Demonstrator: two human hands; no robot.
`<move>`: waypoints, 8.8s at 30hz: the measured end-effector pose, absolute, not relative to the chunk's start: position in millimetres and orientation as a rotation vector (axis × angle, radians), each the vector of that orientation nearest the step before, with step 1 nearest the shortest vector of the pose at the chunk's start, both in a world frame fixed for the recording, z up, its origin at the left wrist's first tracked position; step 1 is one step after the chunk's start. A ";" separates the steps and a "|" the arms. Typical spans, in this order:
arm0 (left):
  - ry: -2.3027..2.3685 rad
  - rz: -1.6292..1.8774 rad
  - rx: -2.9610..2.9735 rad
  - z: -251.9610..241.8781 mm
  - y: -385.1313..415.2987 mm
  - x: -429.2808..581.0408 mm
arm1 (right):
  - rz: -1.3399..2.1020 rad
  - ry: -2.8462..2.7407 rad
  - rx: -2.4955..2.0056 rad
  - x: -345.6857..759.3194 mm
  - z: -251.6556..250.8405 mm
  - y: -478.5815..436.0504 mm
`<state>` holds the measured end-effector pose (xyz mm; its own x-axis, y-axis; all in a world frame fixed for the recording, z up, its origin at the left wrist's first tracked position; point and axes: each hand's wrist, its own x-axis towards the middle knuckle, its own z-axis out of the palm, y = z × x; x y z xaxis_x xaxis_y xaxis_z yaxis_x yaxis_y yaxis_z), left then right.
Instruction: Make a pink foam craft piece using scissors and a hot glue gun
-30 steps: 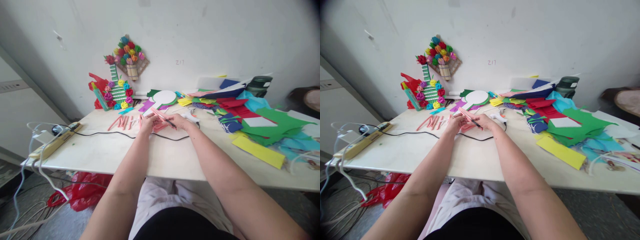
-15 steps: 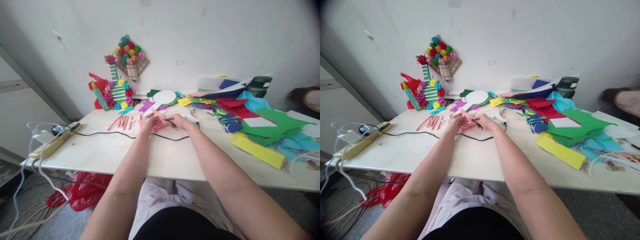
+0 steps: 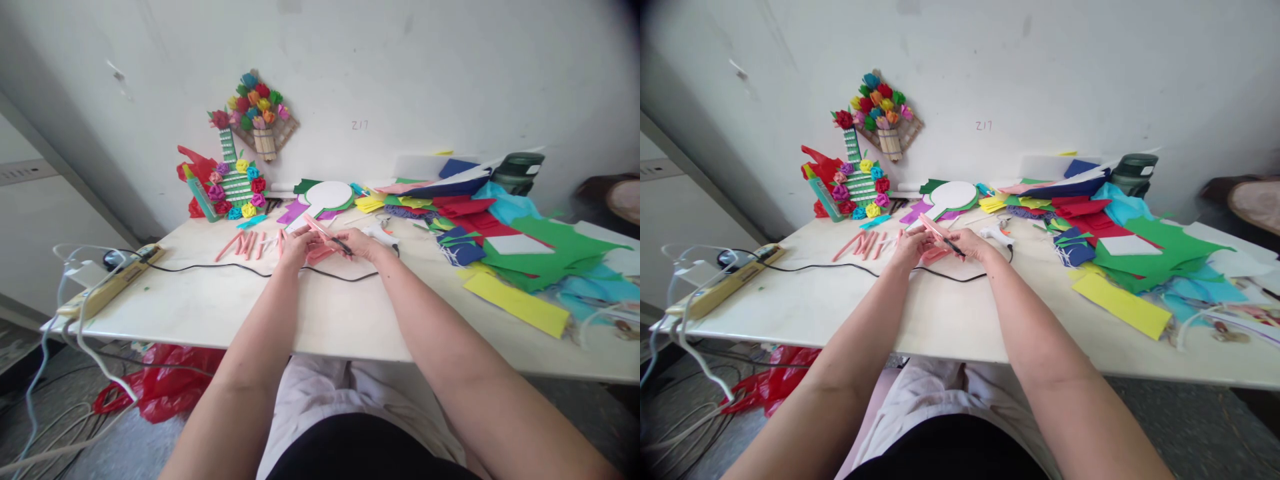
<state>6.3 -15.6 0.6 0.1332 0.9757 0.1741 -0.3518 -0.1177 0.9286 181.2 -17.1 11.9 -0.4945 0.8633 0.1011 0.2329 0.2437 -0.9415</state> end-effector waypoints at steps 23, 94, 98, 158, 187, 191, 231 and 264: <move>0.720 1.352 1.136 -0.1 -13.4 6.0 | 1.215 -1.855 -0.989 176.3 15.3 -21.3; 0.771 1.275 1.219 -3.5 -14.0 7.0 | 1.215 -1.778 -0.910 175.5 17.7 -24.1; 0.757 1.274 1.215 -4.8 -12.3 5.9 | 1.204 -1.796 -0.906 175.1 15.9 -22.2; 0.634 1.124 1.272 -0.9 -20.6 9.4 | 1.337 -1.634 -1.028 175.2 26.0 -32.6; 0.643 1.112 1.290 -5.3 -15.9 7.8 | 1.289 -1.638 -1.008 175.9 22.4 -24.8; 0.632 1.114 1.293 -2.7 -18.9 8.7 | 1.302 -1.640 -0.996 175.4 24.9 -28.3; 0.730 1.448 1.096 3.5 -12.3 -3.4 | 0.212 -2.090 -1.455 166.8 6.4 -16.0; 0.892 1.063 1.373 4.8 -24.1 10.6 | 1.114 -1.356 -1.016 168.8 16.9 -17.5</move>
<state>10.6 -24.1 4.8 0.3067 0.9464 0.1011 -0.0646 -0.0853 0.9943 168.8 -17.5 16.9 -0.0795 0.9759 0.2032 -0.0101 0.2031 -0.9791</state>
